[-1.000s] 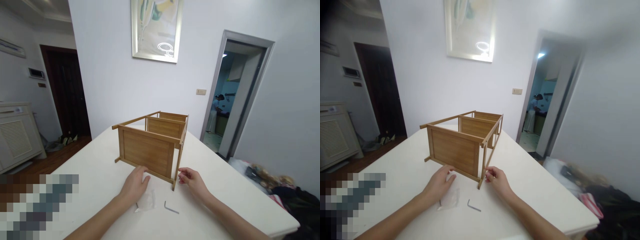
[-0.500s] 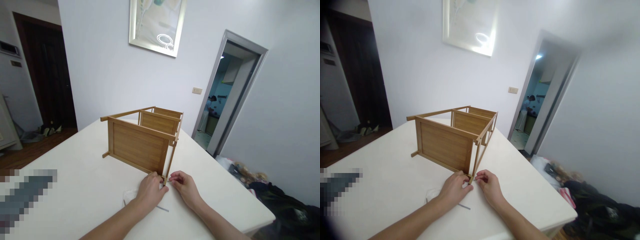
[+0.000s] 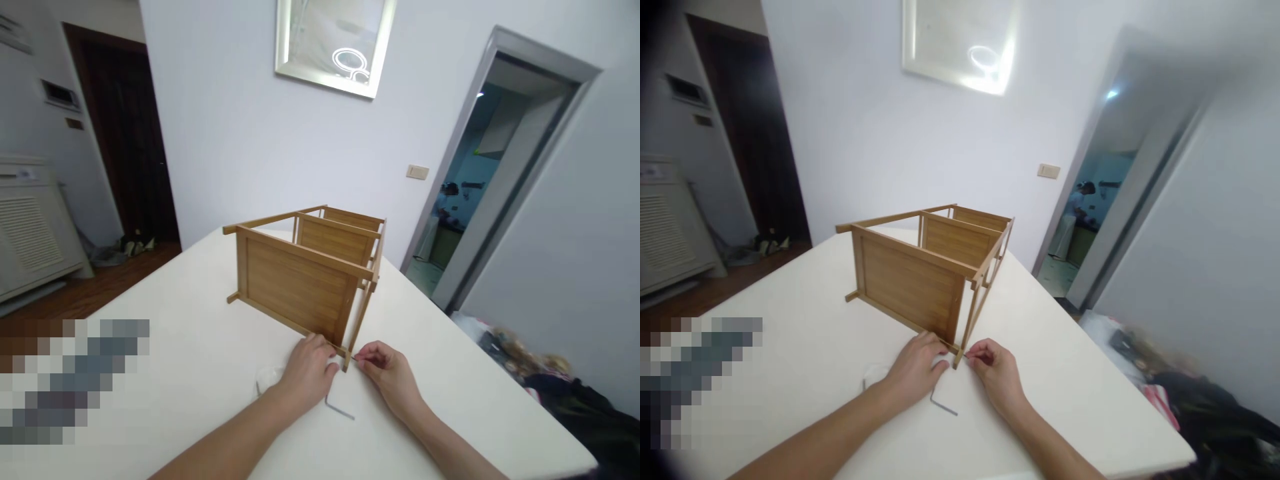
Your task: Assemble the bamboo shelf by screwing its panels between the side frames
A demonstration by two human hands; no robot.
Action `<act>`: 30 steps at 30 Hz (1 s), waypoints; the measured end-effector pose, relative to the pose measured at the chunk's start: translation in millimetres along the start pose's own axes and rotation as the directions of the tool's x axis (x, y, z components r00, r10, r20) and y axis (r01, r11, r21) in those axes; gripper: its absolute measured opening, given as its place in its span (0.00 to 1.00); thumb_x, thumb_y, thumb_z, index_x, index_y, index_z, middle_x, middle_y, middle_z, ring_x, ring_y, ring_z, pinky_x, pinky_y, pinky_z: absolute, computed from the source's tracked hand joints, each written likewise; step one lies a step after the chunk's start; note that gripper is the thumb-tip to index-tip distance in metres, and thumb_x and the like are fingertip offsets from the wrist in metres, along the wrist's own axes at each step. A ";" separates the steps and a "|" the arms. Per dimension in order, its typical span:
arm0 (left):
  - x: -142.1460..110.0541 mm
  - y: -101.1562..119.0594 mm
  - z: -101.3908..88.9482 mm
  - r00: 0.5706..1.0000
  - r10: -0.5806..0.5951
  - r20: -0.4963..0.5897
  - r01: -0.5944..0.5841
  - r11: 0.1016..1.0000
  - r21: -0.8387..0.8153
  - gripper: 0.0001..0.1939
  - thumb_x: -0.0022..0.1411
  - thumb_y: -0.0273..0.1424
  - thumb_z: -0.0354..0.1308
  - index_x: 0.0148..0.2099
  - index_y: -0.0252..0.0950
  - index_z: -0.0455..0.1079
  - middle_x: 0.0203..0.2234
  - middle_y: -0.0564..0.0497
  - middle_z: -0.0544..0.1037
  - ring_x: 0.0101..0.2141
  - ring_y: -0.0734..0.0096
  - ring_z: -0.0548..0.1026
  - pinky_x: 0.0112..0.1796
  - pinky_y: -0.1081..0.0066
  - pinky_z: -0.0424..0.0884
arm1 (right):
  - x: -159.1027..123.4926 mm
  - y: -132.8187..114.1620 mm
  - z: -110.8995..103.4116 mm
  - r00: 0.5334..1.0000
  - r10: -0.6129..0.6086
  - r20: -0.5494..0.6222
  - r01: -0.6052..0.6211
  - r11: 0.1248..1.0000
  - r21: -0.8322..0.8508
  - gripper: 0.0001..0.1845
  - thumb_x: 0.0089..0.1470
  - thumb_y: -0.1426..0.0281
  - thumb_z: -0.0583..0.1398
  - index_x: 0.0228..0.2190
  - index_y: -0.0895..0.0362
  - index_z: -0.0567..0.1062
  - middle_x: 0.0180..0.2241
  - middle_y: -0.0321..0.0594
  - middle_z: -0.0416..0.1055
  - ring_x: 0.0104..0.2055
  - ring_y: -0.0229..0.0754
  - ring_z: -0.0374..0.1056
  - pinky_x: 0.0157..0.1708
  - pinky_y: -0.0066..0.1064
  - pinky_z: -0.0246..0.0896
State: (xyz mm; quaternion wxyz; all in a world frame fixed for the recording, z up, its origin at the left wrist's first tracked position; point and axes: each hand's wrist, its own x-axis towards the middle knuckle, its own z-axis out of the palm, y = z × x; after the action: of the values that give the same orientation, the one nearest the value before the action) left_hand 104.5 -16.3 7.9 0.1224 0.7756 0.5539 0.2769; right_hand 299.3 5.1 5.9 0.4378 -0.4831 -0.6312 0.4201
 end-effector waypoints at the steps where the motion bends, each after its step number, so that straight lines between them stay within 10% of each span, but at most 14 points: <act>1: -0.9 1.5 -1.0 1.000 0.025 0.009 -0.025 0.999 0.025 0.10 0.61 0.31 0.54 0.41 0.37 0.75 0.38 0.48 0.76 0.43 0.60 0.70 0.47 0.62 0.65 | 0.4 -0.5 -0.4 1.000 -0.005 0.002 0.005 1.000 -0.009 0.10 0.43 0.63 0.66 0.27 0.55 0.74 0.28 0.39 0.77 0.32 0.45 0.72 0.33 0.33 0.64; 20: 1.8 -1.0 -4.4 0.988 0.153 0.008 -0.153 0.985 0.079 0.16 0.64 0.26 0.51 0.52 0.43 0.69 0.37 0.51 0.76 0.41 0.64 0.71 0.45 0.65 0.67 | 3.8 1.5 0.0 0.993 -0.117 0.002 0.116 0.979 -0.169 0.02 0.43 0.69 0.60 0.24 0.54 0.72 0.24 0.36 0.74 0.27 0.41 0.68 0.29 0.31 0.62; 30: 13.6 4.3 -5.6 0.957 0.259 0.132 -0.290 0.835 0.467 0.18 0.59 0.19 0.48 0.50 0.38 0.66 0.35 0.45 0.75 0.37 0.59 0.72 0.38 0.62 0.67 | 6.5 6.7 0.4 0.993 -0.118 -0.019 0.114 0.984 -0.134 0.02 0.43 0.70 0.60 0.24 0.55 0.71 0.26 0.37 0.75 0.29 0.41 0.69 0.30 0.31 0.62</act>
State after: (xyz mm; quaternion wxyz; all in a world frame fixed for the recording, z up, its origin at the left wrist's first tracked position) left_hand 107.9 -5.9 18.6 -0.0977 0.8612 0.4841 0.1201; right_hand 299.6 12.6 0.3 0.4368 -0.4794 -0.6788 0.3444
